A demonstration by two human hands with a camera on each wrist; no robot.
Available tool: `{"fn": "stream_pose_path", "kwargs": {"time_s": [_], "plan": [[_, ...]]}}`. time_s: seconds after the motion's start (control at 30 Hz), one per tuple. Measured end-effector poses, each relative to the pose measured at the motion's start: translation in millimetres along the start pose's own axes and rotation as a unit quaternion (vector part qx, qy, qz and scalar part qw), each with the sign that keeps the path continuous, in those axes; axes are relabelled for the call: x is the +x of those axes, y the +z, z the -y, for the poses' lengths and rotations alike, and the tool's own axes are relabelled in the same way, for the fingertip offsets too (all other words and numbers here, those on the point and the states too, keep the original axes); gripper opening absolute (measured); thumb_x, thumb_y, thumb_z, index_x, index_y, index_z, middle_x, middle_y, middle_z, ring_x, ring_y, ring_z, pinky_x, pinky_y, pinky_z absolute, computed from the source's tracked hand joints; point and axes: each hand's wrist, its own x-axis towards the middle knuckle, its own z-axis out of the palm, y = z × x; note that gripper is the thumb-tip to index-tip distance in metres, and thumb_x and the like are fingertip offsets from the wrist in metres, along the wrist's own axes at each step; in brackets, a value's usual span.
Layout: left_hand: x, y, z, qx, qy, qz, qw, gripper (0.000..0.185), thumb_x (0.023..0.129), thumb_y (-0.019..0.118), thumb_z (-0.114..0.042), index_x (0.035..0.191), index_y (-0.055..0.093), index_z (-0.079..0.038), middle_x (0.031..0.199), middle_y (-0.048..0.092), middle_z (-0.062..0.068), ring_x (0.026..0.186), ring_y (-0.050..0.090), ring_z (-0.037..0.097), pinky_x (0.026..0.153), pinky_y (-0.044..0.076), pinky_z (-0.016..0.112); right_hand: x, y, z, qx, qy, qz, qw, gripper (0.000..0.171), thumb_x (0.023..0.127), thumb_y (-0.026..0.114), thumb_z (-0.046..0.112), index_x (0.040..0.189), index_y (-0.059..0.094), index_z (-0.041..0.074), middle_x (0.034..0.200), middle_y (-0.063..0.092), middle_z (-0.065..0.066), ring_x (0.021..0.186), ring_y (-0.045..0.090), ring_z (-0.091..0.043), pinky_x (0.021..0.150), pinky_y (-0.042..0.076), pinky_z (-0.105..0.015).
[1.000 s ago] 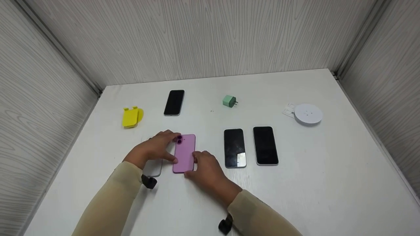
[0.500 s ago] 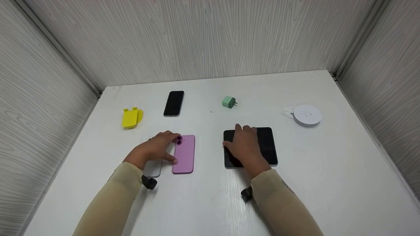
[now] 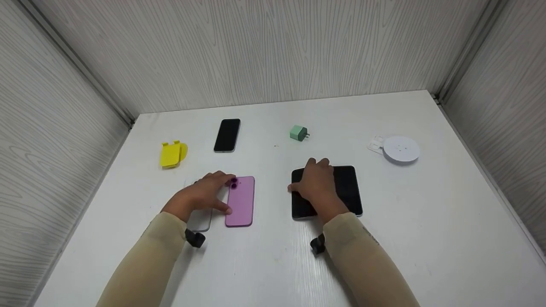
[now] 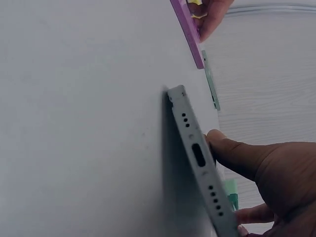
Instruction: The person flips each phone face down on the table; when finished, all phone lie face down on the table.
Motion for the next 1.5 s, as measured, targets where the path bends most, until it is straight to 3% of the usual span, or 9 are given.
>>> {"fn": "stream_pose_path", "kwargs": {"time_s": [0.17,0.37,0.53,0.63,0.77,0.87,0.93,1.27,1.5], "plan": [[-0.6,1.9,-1.6,-0.003,0.001,-0.003,1.0000,0.104,0.085,0.096,-0.037,0.171,0.039,-0.023,0.171,0.043,0.003,0.160,0.037,0.030,0.130,0.034,0.058,-1,1,3,0.018,0.005,0.001,1.000,0.106,0.090,0.089,0.039,0.163,0.033,-0.013,0.156,0.035,-0.042,0.119,0.063,-0.044,0.111,0.054,-0.056],[-7.0,4.2,-8.8,0.016,0.006,-0.024,0.9996,0.102,0.086,0.096,-0.035,0.170,0.041,-0.018,0.167,0.046,0.008,0.155,0.040,0.032,0.130,0.036,0.055,-3,0,1,0.009,-0.014,-0.030,0.999,0.084,0.100,0.080,0.033,0.156,0.044,-0.018,0.148,0.049,-0.043,0.132,0.060,-0.050,0.117,0.048,-0.058],[-12.7,14.5,-30.9,0.067,0.021,-0.066,0.9954,0.090,0.090,0.092,-0.037,0.164,0.049,-0.012,0.158,0.053,0.012,0.146,0.044,0.033,0.127,0.038,0.052,-2,-2,-1,0.029,-0.030,-0.076,0.996,0.061,0.103,0.075,0.028,0.145,0.060,-0.014,0.139,0.062,-0.038,0.134,0.059,-0.052,0.116,0.047,-0.060],[-12.6,29.3,-51.0,0.086,0.055,-0.089,0.9907,0.072,0.095,0.085,-0.041,0.155,0.060,-0.009,0.149,0.061,0.013,0.141,0.051,0.033,0.124,0.040,0.050,-2,-2,-2,0.039,-0.036,-0.095,0.994,0.052,0.104,0.073,0.026,0.139,0.067,-0.011,0.136,0.067,-0.035,0.133,0.060,-0.051,0.114,0.048,-0.060],[-9.1,53.2,-78.5,0.089,0.133,-0.106,0.9814,0.045,0.097,0.081,-0.042,0.127,0.075,-0.009,0.127,0.071,0.010,0.124,0.063,0.029,0.112,0.050,0.044,-1,-3,-2,0.048,-0.038,-0.107,0.992,0.045,0.105,0.071,0.024,0.135,0.070,-0.009,0.133,0.070,-0.032,0.133,0.061,-0.050,0.113,0.049,-0.060],[-5.7,69.1,-95.9,0.087,0.178,-0.113,0.9736,0.038,0.098,0.080,-0.047,0.113,0.077,-0.012,0.115,0.072,0.006,0.113,0.066,0.025,0.102,0.054,0.039,-1,-3,-1,0.047,-0.037,-0.113,0.992,0.043,0.105,0.071,0.024,0.133,0.072,-0.009,0.131,0.071,-0.032,0.131,0.062,-0.050,0.111,0.050,-0.061],[-3.7,77.7,-104.5,0.084,0.189,-0.120,0.9710,0.039,0.098,0.079,-0.051,0.110,0.078,-0.014,0.113,0.071,0.004,0.111,0.066,0.023,0.100,0.054,0.037,0,-3,-1,0.046,-0.036,-0.114,0.992,0.043,0.105,0.071,0.024,0.132,0.072,-0.009,0.129,0.071,-0.032,0.130,0.062,-0.050,0.110,0.050,-0.061],[3.9,87.9,-117.8,0.116,0.195,-0.159,0.9609,0.038,0.096,0.080,-0.056,0.101,0.080,-0.018,0.107,0.073,0.000,0.106,0.066,0.021,0.096,0.054,0.036,-1,2,0,0.051,-0.047,-0.130,0.989,0.038,0.105,0.068,0.023,0.124,0.076,-0.009,0.119,0.076,-0.029,0.118,0.069,-0.048,0.103,0.054,-0.059],[7.9,86.0,-115.5,0.126,0.175,-0.155,0.9642,0.044,0.095,0.081,-0.056,0.112,0.080,-0.015,0.114,0.073,0.002,0.110,0.066,0.022,0.099,0.054,0.038,-12,5,4,0.095,-0.047,-0.128,0.986,0.035,0.107,0.066,0.027,0.117,0.081,-0.002,0.112,0.081,-0.022,0.108,0.075,-0.042,0.094,0.059,-0.056]]}}
